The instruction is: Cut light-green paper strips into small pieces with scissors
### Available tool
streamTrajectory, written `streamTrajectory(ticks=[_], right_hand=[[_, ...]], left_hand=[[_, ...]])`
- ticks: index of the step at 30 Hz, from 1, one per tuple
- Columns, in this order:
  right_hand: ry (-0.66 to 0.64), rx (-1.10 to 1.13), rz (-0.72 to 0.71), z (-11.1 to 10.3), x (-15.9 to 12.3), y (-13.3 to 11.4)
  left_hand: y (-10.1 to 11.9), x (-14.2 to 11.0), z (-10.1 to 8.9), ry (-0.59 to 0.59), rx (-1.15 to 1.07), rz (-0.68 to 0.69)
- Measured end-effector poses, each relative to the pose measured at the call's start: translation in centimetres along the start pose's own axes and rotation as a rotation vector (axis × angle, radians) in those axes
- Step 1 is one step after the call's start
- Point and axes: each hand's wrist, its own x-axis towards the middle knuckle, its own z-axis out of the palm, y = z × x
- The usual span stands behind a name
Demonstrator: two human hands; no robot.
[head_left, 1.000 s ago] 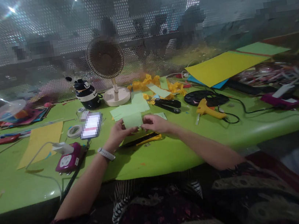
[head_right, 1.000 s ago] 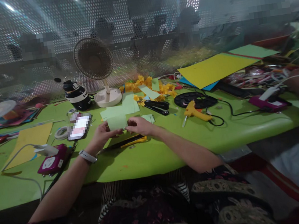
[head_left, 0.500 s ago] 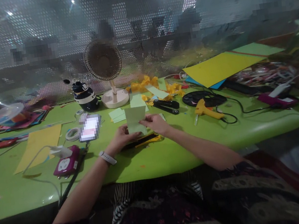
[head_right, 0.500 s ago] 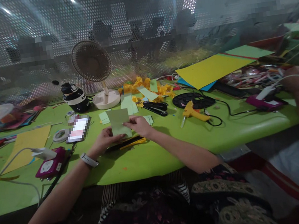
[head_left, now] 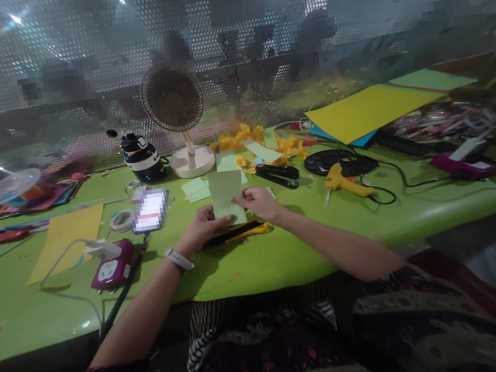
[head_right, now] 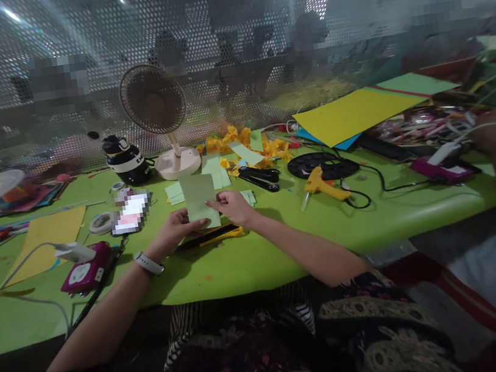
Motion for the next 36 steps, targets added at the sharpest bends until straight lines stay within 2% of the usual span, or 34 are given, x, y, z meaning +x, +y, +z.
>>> streamTrajectory(ticks=[7, 16, 26, 36], right_hand=[[0.020, -0.036, 0.008, 0.01, -0.12, 0.00], [0.037, -0.103, -0.056, 0.11, 0.13, 0.03], [0.078, -0.234, -0.063, -0.36, 0.19, -0.18], [0.077, -0.149, -0.068, -0.56, 0.59, 0.17]], left_hand=[[-0.05, -0.04, 0.07, -0.010, -0.032, -0.008], [0.22, -0.08, 0.18, -0.006, -0.040, -0.036], [0.08, -0.11, -0.48, -0.057, -0.031, -0.052], [0.50, -0.22, -0.50, -0.035, 0.042, -0.086]])
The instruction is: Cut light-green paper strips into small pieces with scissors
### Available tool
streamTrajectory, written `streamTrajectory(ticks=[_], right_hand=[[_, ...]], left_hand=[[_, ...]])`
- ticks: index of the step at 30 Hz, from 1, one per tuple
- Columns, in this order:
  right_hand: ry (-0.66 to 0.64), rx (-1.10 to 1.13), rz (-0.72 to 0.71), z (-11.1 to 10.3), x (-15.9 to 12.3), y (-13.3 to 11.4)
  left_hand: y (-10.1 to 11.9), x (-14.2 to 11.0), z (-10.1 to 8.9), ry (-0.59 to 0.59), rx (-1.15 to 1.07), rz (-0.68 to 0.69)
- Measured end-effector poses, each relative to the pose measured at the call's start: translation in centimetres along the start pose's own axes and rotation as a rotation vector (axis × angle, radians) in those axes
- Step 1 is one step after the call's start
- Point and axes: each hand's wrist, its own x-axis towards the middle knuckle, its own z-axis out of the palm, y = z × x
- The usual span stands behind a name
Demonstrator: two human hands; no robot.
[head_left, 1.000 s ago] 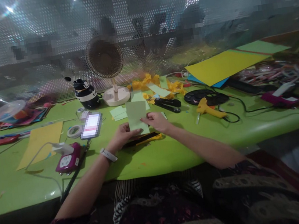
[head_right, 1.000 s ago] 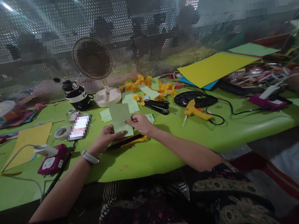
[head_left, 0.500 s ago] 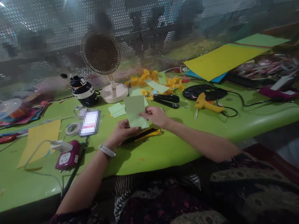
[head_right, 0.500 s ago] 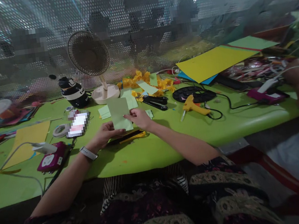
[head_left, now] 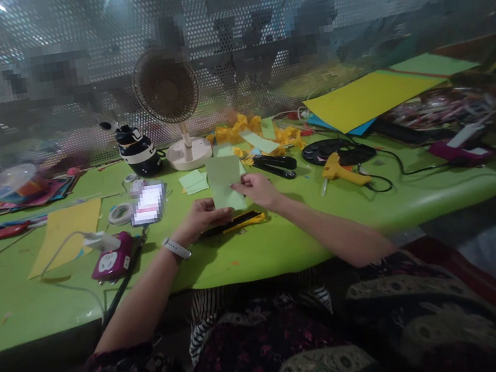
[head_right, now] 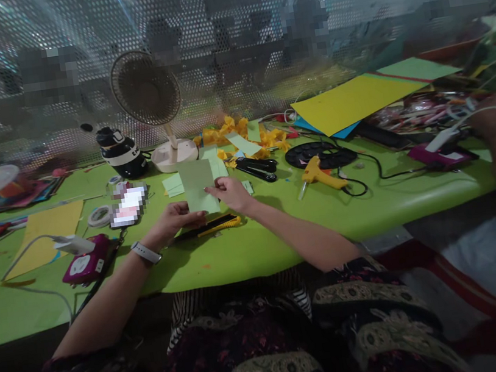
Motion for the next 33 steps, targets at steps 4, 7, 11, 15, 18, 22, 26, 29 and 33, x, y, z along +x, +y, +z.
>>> streamTrajectory(ticks=[4, 7, 11, 15, 18, 22, 26, 29, 33], right_hand=[[0.014, 0.038, -0.001, -0.1, -0.1, -0.2], [0.032, 0.060, -0.002, -0.2, -0.3, -0.8], [-0.141, 0.205, 0.100, -0.1, -0.8, -1.5], [-0.271, 0.231, 0.183, 0.2, -1.1, -1.5], [-0.279, 0.248, 0.226, 0.3, -1.1, -1.1], [-0.294, 0.278, 0.248, 0.5, -1.0, -0.9], [-0.302, 0.242, 0.214, 0.1, -1.0, -1.3], [-0.316, 0.219, 0.200, -0.9, -0.7, -1.6], [-0.301, 0.222, 0.204, -2.3, -0.1, -1.6]], left_hand=[[0.1, -0.2, -0.2, -0.046, -0.010, -0.011], [0.2, -0.1, -0.4, -0.053, -0.005, 0.003], [0.3, 0.0, -0.8, -0.006, -0.027, 0.055], [0.3, 0.2, -1.1, 0.014, -0.027, 0.074], [0.2, 0.2, -1.2, 0.012, -0.034, 0.075], [0.1, 0.3, -1.1, 0.005, -0.023, 0.094], [0.3, 0.1, -1.1, 0.019, -0.021, 0.104], [0.7, 0.0, -1.5, 0.051, -0.029, 0.112], [1.0, -0.2, -1.9, 0.087, -0.042, 0.121]])
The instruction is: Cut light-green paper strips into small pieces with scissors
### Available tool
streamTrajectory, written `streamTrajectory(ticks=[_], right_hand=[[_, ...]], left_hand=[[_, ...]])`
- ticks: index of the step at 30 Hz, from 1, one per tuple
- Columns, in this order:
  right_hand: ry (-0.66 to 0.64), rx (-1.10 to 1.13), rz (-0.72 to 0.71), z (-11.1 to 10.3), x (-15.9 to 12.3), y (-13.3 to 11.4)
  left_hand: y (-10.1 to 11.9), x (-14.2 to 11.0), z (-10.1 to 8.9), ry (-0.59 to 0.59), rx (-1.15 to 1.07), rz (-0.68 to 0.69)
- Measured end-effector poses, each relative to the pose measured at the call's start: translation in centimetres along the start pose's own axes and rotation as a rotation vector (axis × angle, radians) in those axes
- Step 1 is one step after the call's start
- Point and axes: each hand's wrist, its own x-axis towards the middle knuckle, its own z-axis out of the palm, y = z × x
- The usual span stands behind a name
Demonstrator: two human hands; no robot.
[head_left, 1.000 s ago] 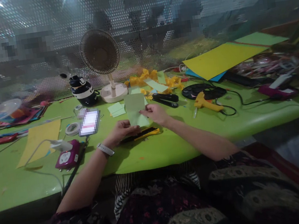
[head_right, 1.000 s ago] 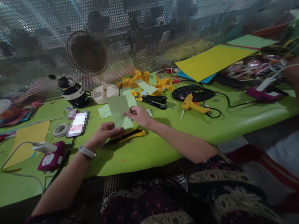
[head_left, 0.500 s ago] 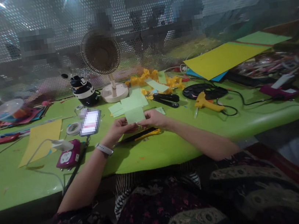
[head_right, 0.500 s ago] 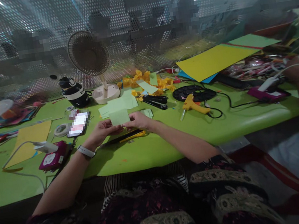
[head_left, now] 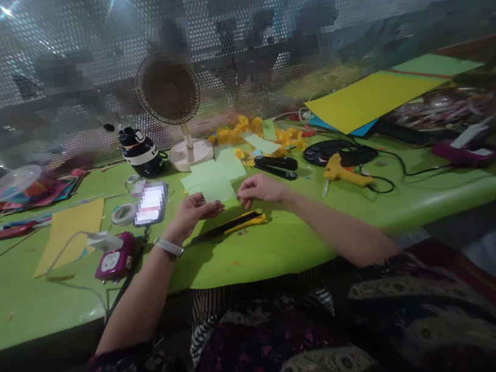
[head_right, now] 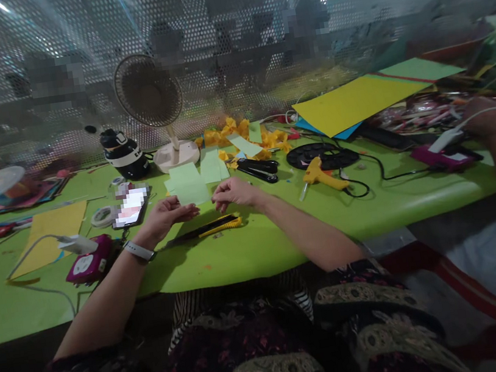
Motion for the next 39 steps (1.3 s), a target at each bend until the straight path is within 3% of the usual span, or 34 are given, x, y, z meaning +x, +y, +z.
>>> streamTrajectory(ticks=[6, 13, 25, 32, 39], right_hand=[[0.026, 0.052, 0.045, 0.5, 0.0, -0.2], [-0.052, -0.011, -0.043, 2.1, -0.4, 0.1], [-0.015, -0.060, -0.091, 3.1, -0.7, 0.7], [0.011, -0.083, -0.090, 1.9, -0.3, 0.6], [0.040, -0.041, -0.142, 0.1, -0.1, 0.0]], left_hand=[[-0.1, 0.0, 0.3, 0.003, 0.009, -0.005], [0.3, -0.3, 1.1, 0.012, -0.011, -0.033], [0.2, -0.4, 1.9, 0.090, -0.044, 0.010], [0.5, -0.2, 1.1, 0.115, -0.036, -0.046], [0.8, -0.3, -0.3, 0.108, -0.047, -0.007]])
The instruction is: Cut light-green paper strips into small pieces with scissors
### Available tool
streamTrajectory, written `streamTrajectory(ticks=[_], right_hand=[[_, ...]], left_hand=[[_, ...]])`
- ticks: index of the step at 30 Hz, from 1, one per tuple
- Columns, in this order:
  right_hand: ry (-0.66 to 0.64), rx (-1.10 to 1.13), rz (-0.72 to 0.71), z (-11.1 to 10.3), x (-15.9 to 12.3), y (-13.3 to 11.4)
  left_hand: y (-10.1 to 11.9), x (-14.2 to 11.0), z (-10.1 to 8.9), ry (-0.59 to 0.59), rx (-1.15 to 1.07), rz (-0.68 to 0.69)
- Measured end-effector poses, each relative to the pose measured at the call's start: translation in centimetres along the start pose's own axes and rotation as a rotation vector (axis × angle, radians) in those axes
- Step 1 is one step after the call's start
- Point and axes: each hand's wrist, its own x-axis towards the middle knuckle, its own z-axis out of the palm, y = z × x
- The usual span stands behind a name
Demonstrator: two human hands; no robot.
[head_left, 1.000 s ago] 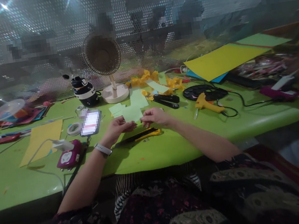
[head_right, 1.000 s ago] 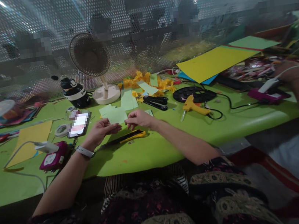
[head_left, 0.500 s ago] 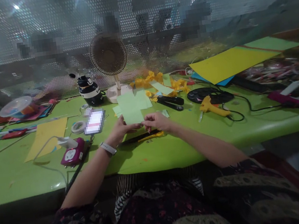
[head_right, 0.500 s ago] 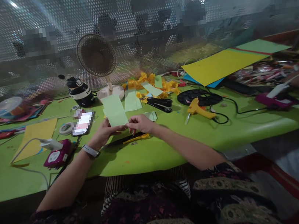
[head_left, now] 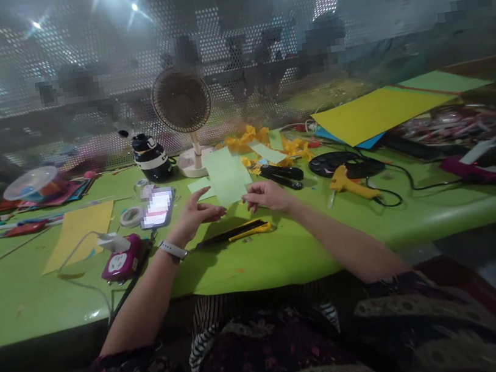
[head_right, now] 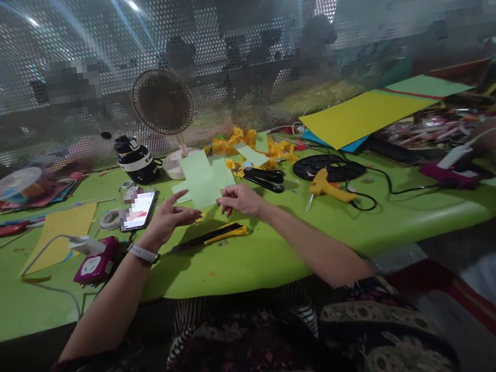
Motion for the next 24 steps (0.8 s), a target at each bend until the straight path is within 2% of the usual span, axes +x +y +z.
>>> streamTrajectory(ticks=[4, 9, 16, 21, 24], right_hand=[[0.015, 0.027, -0.023, -0.4, 0.0, -0.3], [-0.079, 0.022, 0.004, 0.4, -0.5, -0.4], [-0.190, -0.051, 0.084, 1.3, -0.8, 0.0], [-0.266, -0.112, 0.120, 0.9, -0.7, 0.2], [-0.265, -0.119, 0.133, 0.5, -0.8, -0.2]], left_hand=[[0.0, 0.1, -0.1, 0.034, -0.065, -0.025], [-0.3, 0.5, 0.7, 0.050, -0.241, -0.184], [-1.0, 0.6, 1.3, 0.101, -0.247, -0.028], [-1.2, 0.8, 1.1, 0.100, -0.227, 0.044], [-1.2, 1.0, 0.8, 0.128, -0.208, 0.099]])
